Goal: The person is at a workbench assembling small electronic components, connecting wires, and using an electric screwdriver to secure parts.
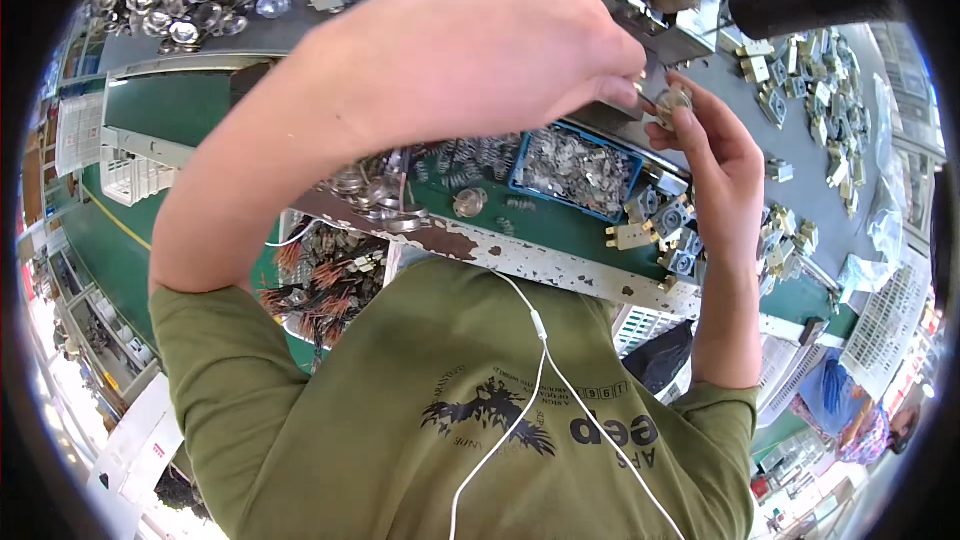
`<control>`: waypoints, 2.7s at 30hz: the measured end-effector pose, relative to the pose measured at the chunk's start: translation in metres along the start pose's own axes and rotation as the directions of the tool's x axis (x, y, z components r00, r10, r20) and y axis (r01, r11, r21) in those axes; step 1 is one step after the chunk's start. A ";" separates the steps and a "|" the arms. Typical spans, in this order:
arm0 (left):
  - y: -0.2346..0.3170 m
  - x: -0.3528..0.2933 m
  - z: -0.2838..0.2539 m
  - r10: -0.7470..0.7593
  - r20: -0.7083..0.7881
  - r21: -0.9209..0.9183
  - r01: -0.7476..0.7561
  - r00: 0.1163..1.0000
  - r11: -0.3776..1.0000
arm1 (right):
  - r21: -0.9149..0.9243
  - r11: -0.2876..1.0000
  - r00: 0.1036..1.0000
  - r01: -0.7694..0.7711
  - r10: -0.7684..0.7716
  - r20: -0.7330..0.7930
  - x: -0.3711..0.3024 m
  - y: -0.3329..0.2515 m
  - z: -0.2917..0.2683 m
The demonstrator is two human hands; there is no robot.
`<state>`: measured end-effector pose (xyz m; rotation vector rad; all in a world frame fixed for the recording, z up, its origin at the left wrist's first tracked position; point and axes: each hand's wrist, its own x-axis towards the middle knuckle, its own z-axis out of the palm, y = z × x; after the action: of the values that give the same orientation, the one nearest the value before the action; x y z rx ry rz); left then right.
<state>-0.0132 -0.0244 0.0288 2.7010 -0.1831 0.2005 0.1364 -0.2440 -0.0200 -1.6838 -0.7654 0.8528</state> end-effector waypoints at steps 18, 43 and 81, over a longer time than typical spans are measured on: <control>-0.025 -0.030 0.027 0.174 -0.127 0.155 -0.154 0.976 0.976 | -0.272 0.917 0.915 0.291 -0.184 0.359 0.008 -0.055 0.009; -0.003 -0.018 0.039 0.048 -0.189 0.287 0.008 0.981 0.958 | -0.126 0.977 0.980 0.172 -0.182 -0.076 -0.008 -0.017 0.026; -0.027 0.024 0.037 -0.055 -0.061 -0.035 0.053 0.997 0.998 | -0.360 0.799 0.801 0.481 -0.567 -0.190 0.011 -0.025 -0.009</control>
<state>0.0189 -0.0178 -0.0111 2.6591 -0.0941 0.2622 0.1475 -0.2335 0.0041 -1.6692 -1.1279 0.0890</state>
